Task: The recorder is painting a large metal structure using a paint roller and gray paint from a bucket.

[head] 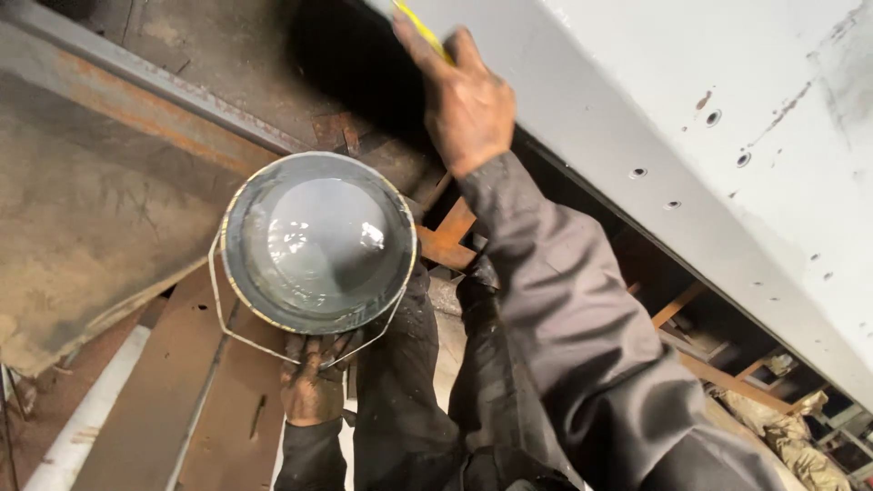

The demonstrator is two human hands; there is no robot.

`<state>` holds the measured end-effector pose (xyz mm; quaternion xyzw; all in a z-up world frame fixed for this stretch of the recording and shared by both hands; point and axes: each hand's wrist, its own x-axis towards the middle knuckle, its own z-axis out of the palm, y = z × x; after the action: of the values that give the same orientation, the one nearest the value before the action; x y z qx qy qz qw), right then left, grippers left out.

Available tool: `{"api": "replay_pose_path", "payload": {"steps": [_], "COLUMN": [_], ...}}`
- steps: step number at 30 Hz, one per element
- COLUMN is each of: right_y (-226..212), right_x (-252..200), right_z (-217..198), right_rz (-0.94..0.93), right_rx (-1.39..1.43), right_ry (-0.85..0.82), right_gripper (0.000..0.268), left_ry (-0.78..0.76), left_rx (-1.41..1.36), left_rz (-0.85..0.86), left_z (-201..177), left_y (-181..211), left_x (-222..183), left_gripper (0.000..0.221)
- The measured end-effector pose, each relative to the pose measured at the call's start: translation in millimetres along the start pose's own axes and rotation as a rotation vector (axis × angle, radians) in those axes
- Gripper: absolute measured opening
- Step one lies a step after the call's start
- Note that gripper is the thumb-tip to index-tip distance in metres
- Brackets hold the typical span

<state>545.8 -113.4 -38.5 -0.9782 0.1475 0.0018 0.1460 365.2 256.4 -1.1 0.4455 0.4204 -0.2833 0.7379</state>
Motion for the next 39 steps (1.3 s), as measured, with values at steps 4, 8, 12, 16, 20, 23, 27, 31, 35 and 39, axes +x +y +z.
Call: {"api": "replay_pose_path", "payload": {"steps": [4,8,12,16,20,23,27,31,35,39], "right_y": [72,158,191,166,110,68,22,-6,-20,-30], "right_x": [-80,-213,-296,-238,-133,-64,14,72,109,111], "right_z": [-49,-104,-129,-119,-98,-79,-52,-24,-1,9], "right_rz": [0.055,0.248,0.356,0.335,0.212,0.11,-0.004,-0.057,-0.115,-0.176], "right_rx": [0.063,-0.119,-0.192,-0.137,-0.069,-0.035,0.046,0.058,0.13,0.18], "right_ry": [-0.116,-0.207,-0.133,-0.1,-0.041,-0.011,0.022,0.106,0.169,0.191], "right_gripper": [0.077,0.064,0.051,0.045,0.041,0.04,0.046,0.044,0.04,0.042], "left_ry": [-0.039,-0.051,-0.042,-0.044,-0.005,0.004,0.011,0.052,0.127,0.14], "left_rx": [0.015,0.034,0.022,-0.111,-0.126,-0.151,-0.151,-0.138,-0.133,-0.141], "left_rz": [0.053,0.042,0.055,0.008,-0.01,-0.033,-0.031,-0.029,-0.077,-0.02], "left_z": [-2,3,-3,13,10,10,23,29,11,3], "left_y": [17,21,5,-5,-24,-27,-22,-6,-19,-28], "left_x": [9,13,17,7,9,4,1,0,6,11], "left_gripper": [0.058,0.063,0.069,0.069,0.072,0.068,0.062,0.061,0.059,0.062]}}
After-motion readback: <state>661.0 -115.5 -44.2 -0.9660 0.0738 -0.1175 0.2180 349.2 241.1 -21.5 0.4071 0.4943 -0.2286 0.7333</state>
